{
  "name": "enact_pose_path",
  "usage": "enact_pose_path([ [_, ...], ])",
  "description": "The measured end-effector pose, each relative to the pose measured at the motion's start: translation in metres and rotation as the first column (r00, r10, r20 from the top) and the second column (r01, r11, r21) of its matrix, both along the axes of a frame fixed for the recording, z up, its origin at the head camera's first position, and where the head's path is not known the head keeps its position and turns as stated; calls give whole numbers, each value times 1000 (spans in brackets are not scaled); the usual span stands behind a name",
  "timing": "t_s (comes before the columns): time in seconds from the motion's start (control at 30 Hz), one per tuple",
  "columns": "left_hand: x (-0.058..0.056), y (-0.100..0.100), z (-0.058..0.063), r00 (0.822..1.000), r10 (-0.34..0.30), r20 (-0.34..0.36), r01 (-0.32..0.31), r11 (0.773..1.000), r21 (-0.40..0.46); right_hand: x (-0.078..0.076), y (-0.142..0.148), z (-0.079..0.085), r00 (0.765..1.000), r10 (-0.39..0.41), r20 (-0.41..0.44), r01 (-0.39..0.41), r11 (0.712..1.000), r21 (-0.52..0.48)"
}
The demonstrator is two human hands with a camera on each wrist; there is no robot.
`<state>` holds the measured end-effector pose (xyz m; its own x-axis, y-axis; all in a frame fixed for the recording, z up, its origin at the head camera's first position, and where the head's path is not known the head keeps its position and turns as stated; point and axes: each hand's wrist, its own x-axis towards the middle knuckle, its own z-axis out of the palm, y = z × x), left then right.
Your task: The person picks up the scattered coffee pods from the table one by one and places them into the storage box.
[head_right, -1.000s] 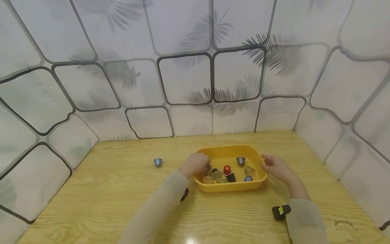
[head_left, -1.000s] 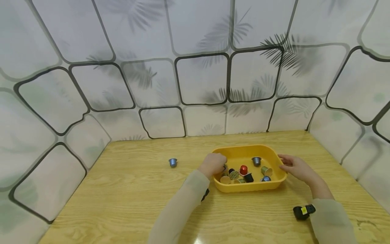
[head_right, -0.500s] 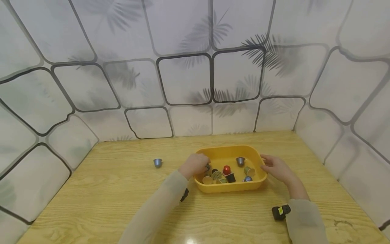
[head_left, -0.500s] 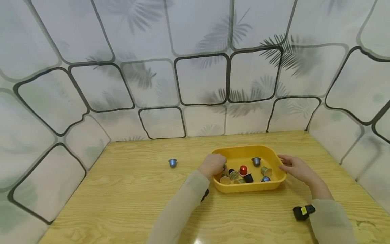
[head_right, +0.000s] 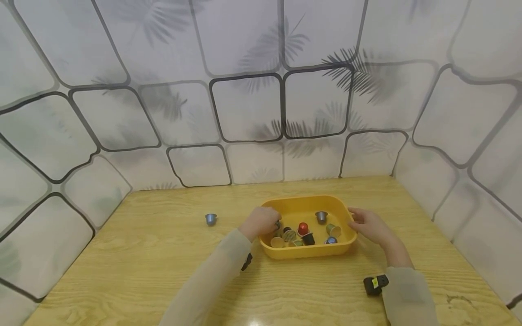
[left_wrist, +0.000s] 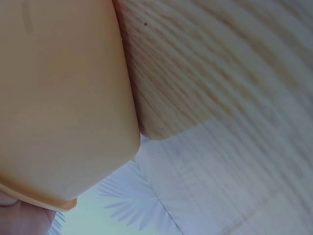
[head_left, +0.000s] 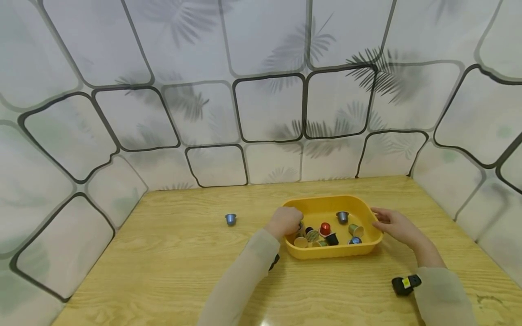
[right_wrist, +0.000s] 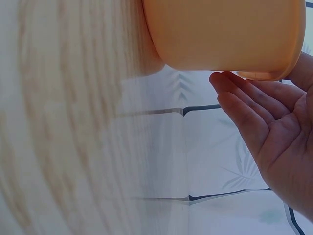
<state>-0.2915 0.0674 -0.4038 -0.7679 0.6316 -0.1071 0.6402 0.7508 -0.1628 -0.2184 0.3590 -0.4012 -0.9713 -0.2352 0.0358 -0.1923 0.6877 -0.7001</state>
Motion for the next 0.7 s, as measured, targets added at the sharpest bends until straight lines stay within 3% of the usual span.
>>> enact_pose_path([
  [0.5, -1, -2, 2, 1000, -1, -10, 2, 997, 78, -2, 2, 0, 1000, 3, -1, -3, 1000, 5],
  [0.7, 0, -5, 3, 999, -21, 24, 18, 990, 138, -3, 2, -1, 1000, 3, 14, -3, 1000, -9],
])
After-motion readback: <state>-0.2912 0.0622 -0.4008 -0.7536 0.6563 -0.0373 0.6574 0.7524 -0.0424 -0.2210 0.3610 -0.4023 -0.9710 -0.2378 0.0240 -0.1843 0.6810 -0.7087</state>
